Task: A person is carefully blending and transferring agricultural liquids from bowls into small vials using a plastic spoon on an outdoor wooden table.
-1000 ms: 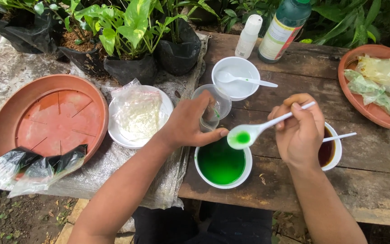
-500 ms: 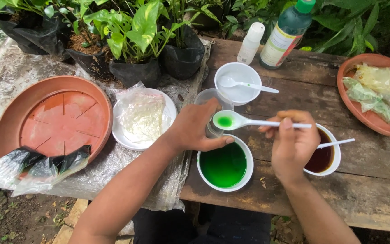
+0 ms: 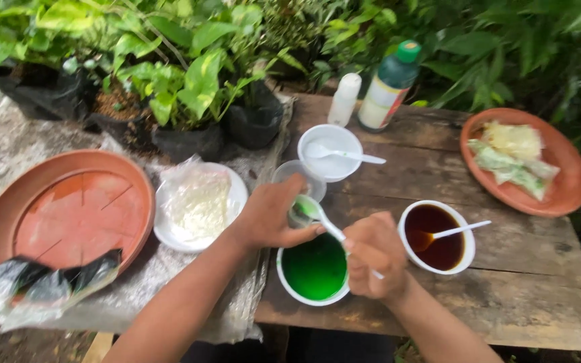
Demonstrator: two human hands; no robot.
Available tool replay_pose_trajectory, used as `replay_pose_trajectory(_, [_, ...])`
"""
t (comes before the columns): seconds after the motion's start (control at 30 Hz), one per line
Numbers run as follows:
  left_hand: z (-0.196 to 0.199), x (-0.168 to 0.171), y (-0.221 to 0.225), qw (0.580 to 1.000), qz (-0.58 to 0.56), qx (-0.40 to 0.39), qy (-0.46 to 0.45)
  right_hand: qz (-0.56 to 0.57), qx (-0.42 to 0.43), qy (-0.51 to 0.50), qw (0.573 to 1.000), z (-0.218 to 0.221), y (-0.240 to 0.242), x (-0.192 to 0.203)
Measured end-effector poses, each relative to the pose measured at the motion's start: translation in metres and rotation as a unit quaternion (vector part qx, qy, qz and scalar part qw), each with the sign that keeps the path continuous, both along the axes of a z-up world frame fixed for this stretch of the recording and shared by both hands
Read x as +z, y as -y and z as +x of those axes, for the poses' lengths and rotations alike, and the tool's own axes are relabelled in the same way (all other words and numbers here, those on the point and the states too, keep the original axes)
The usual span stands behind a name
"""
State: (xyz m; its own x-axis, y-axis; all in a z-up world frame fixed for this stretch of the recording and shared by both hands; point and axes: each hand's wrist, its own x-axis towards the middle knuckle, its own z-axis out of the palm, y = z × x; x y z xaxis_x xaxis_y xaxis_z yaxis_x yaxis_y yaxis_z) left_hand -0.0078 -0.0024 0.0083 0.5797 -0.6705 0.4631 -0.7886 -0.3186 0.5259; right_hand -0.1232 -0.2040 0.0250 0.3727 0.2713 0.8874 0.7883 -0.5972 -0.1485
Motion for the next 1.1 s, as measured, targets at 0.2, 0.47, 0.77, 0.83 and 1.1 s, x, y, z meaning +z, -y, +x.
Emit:
replay_pose_trajectory(0.2, [-0.001,-0.004,0.001,0.999,0.024,0.025,-0.021,0.001,0.021,-0.021,1.000,-0.002,-0.003,0.012])
replay_pose_trajectory(0.47, [0.001,-0.010,0.002,0.993,-0.079,0.025,-0.082,0.460,0.036,-0.206,0.863,0.023,0.008,-0.008])
replay_pose_trajectory(0.77, [0.007,-0.024,0.002,0.978,-0.179,0.020,-0.106,0.592,0.053,-0.309,0.743,0.040,0.027,-0.027])
replay_pose_trajectory(0.83, [0.007,-0.021,0.002,0.976,-0.188,0.016,-0.107,0.572,0.049,-0.313,0.757,0.041,0.027,-0.031])
replay_pose_trajectory(1.1, [0.009,-0.018,0.000,0.975,-0.203,-0.002,-0.088,0.332,-0.060,-0.479,0.810,0.039,0.018,-0.033])
